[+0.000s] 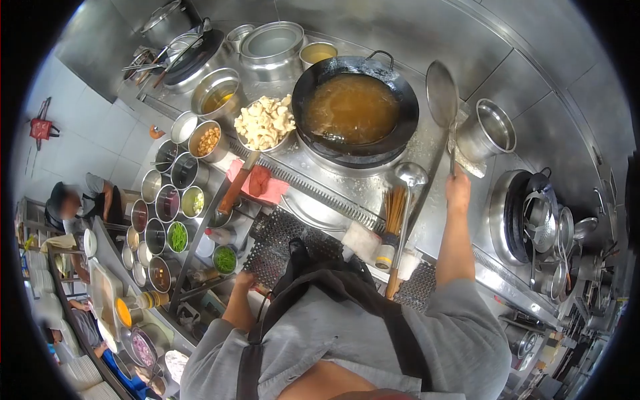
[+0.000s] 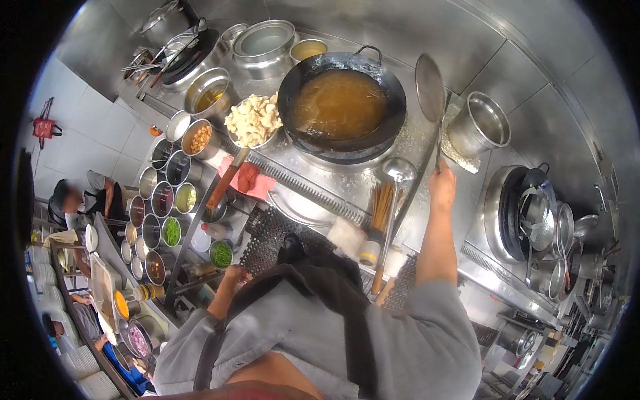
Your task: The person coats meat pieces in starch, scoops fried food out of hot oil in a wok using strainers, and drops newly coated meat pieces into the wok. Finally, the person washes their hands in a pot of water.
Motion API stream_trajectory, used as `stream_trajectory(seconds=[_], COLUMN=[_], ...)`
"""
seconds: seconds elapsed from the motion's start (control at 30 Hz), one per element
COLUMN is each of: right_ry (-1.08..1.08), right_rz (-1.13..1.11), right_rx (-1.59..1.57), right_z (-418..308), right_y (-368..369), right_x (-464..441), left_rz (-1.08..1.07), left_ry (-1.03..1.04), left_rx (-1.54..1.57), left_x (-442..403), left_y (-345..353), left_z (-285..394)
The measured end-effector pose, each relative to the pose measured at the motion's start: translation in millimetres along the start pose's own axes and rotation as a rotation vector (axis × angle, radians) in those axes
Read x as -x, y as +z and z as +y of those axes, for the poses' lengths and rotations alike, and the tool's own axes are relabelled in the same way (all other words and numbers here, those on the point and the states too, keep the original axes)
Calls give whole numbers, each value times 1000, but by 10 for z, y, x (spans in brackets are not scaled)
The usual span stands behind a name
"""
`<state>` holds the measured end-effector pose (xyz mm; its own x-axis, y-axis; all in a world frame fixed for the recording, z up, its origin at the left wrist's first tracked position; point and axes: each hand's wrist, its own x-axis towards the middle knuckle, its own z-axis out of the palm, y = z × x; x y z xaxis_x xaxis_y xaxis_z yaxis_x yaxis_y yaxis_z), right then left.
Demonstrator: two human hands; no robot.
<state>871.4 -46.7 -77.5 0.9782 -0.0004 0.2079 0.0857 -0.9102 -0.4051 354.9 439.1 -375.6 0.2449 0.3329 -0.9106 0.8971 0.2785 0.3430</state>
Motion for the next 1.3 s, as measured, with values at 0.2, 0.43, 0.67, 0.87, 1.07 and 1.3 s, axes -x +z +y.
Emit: stream_trajectory(seconds=[0.2,0.43,0.67,0.87,1.07,1.3], right_ry=[-11,32,302,346,322,347], right_rz=[-100,-513,-800,-885,-853,-687], right_rx=[-225,-402,-887,-1106,-1262,-1366], right_z=[-330,-405,-692,-967,-1222,-1041], right_y=[-32,156,47,402,647,379], right_x=[54,66,363,614,597,304], left_rz=[64,142,95,120,85,100], left_ry=[-50,47,-79,-77,80,764], left_rx=[-109,25,-35,-84,-16,-602], left_x=[85,252,104,240,140,118], left_y=[88,193,258,238,149,-23], left_z=[-60,-121,-496,-352,-153,-280])
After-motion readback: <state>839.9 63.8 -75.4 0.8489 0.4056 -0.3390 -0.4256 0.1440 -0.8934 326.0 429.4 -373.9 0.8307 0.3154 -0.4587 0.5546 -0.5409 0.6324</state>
